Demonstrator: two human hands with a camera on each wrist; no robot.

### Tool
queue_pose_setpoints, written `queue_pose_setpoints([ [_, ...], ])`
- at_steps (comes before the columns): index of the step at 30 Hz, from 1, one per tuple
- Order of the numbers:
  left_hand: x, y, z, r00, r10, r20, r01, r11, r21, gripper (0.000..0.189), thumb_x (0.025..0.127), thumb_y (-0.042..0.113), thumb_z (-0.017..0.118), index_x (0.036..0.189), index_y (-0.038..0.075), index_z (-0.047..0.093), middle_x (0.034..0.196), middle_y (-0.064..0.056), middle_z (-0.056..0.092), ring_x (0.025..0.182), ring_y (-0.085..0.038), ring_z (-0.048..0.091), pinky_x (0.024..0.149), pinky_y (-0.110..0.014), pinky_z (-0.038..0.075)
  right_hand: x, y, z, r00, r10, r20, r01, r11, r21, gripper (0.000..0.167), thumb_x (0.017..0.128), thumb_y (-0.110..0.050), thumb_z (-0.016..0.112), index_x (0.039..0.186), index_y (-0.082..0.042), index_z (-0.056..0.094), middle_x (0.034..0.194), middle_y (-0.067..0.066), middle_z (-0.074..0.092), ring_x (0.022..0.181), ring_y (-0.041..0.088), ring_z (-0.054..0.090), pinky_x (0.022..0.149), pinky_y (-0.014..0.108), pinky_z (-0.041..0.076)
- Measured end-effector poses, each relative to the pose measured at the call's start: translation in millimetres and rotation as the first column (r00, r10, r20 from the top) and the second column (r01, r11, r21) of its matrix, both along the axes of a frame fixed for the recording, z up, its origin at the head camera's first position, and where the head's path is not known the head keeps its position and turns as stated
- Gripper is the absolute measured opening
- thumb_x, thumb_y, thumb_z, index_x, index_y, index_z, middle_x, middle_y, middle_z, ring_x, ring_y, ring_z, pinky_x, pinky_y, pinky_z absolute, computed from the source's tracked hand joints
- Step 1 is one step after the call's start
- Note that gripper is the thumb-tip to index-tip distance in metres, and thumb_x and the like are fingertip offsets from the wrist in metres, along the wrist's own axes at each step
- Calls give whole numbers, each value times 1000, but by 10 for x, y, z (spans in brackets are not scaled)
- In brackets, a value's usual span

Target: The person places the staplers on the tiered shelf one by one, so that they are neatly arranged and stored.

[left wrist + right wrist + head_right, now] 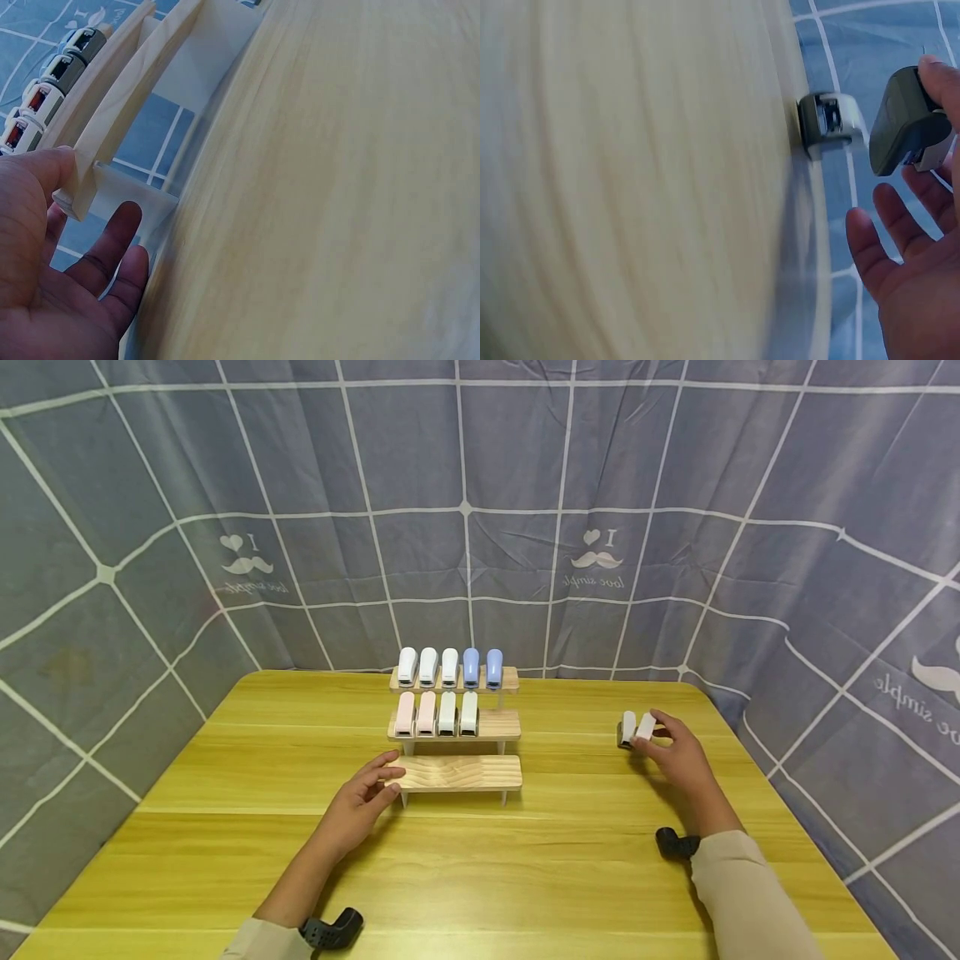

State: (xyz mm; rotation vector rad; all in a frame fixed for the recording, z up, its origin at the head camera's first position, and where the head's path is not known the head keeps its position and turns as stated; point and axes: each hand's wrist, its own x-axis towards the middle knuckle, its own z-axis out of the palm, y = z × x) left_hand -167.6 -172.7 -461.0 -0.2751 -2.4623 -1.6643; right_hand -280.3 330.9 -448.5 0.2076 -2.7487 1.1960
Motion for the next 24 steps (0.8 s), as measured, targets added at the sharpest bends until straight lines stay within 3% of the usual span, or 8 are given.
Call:
queue_pose_setpoints([
  [5,-4,-1,-6,1000,0,14,0,1000,5,21,99,13,64,119,9,70,150,-2,47,125,-25,54,92,-39,46,19,-108,70,999,32,-36,-31,999,10,79,95,-34,69,152,4,31,144,32,41,126,50,45,86,44,48],
  [9,0,4,1,1000,-3,9,2,1000,11,22,99,15,63,119,10,70,150,-1,47,126,-25,53,93,-40,46,15,-206,120,995,70,-68,-69,998,8,78,95,-30,71,152,6,31,144,33,40,126,53,43,91,58,44],
  [11,1,7,3,1000,0,6,0,1000,15,22,99,14,64,119,10,70,149,-2,48,125,-25,53,92,-39,46,3,-256,144,992,93,-90,-93,996,2,76,94,-27,71,151,6,32,143,32,41,126,51,44,94,59,44],
  [13,2,10,4,1000,3,5,-3,1000,19,22,99,14,64,119,9,70,149,-2,48,123,-24,54,91,-38,47,-8,-305,163,987,114,-113,-115,993,-1,75,94,-25,71,150,7,33,142,31,42,124,47,46,93,51,47],
  [16,-1,13,-2,1000,10,8,-11,1000,20,22,98,13,64,119,9,70,149,-2,48,122,-24,55,91,-37,47,-16,-388,195,981,141,-134,-146,989,-26,73,94,-22,72,150,7,34,139,29,45,121,41,48,88,26,51],
  [19,-8,15,-18,1000,24,16,-24,1000,17,22,98,11,65,119,8,69,149,-2,48,122,-24,55,91,-38,46,-6,-489,228,976,160,-149,-170,984,-57,73,93,-19,72,149,8,34,136,29,45,118,40,49,80,7,43],
  [24,28,56,34,998,51,24,-51,999,7,22,97,6,63,118,4,69,149,-5,48,120,-27,55,90,-38,46,20,-659,268,971,172,-164,-184,981,-62,73,92,-16,74,148,9,36,135,27,45,118,38,48,81,12,45],
])
